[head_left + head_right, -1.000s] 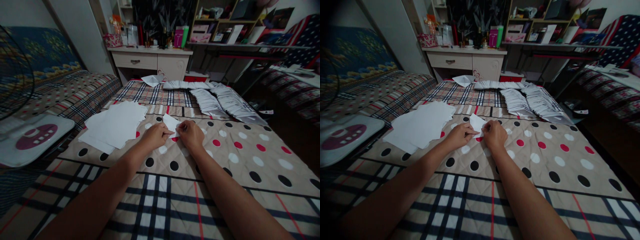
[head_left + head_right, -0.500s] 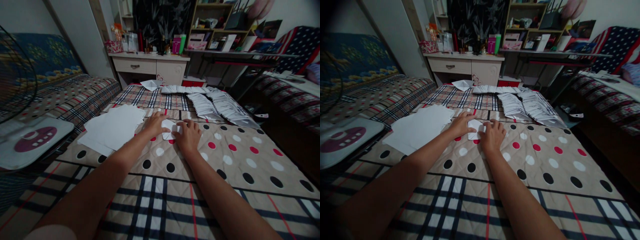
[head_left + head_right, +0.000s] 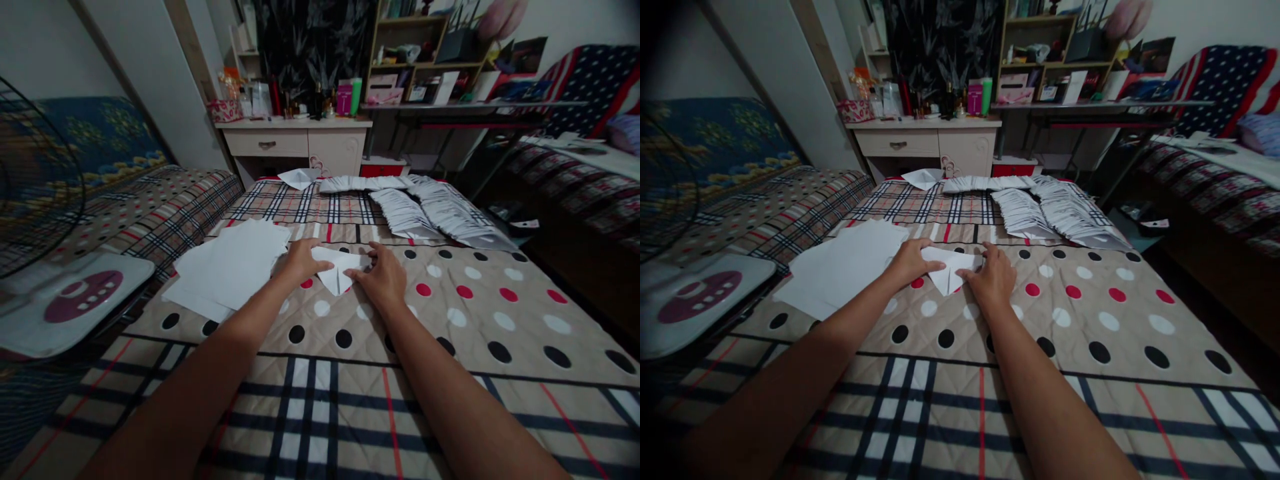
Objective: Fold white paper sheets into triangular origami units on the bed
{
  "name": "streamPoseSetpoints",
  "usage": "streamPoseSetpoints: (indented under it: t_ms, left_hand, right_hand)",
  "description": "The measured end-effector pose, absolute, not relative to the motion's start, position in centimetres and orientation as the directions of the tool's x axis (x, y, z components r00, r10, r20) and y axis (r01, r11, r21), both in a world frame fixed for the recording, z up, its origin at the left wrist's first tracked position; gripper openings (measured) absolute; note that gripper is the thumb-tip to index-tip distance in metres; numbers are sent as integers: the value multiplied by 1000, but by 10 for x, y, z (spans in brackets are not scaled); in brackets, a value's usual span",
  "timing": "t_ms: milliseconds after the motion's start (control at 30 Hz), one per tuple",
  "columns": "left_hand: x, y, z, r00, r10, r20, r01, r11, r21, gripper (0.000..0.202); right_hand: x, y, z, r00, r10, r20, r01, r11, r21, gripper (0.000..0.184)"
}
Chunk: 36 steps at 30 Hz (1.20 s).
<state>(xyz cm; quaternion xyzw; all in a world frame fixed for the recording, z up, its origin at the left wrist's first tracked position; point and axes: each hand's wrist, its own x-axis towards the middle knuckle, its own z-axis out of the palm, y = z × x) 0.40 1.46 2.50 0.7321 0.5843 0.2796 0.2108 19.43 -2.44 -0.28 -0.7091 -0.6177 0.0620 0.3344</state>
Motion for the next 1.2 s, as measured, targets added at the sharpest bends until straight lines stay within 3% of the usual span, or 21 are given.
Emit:
streamPoseSetpoints:
  t_ms: [133, 267, 367, 467, 700, 867, 1033, 1133, 1200]
  left_hand:
    - [2, -7, 15, 92, 965, 245, 760, -227, 609, 47]
    - [4, -17, 10, 190, 889, 416, 821, -377, 429, 71]
    - [5, -19, 7, 371, 831, 414, 778, -522, 349, 41]
    - [5, -18, 2, 506, 782, 365, 651, -623, 433, 22]
    - [4, -14, -6, 467, 829, 306, 574, -548, 609, 25]
    - [-1, -12, -4, 456, 846, 274, 499, -499, 709, 29]
    - [-9, -11, 3, 528, 816, 236, 412, -488, 769, 62]
    - [-10, -11, 5, 515, 829, 219, 407, -461, 789, 78]
    - [-10, -12, 7, 501, 842, 201, 420, -439, 794, 74]
  right_hand:
    - [194, -25, -2, 205, 925, 320, 857, -12, -515, 74]
    - [194, -27, 1, 199, 931, 305, 870, -25, -493, 70]
    - [193, -28, 3, 199, 937, 288, 881, -42, -471, 69]
    - [191, -28, 5, 204, 942, 266, 885, -61, -462, 64]
    - [189, -29, 3, 186, 942, 278, 874, -30, -485, 42]
    - [196, -30, -5, 95, 928, 361, 821, 132, -556, 30]
    - [204, -29, -7, -66, 862, 503, 707, 396, -586, 46]
    - [209, -29, -4, -173, 875, 453, 650, 447, -615, 58]
    - [213, -29, -2, -195, 892, 409, 621, 435, -652, 64]
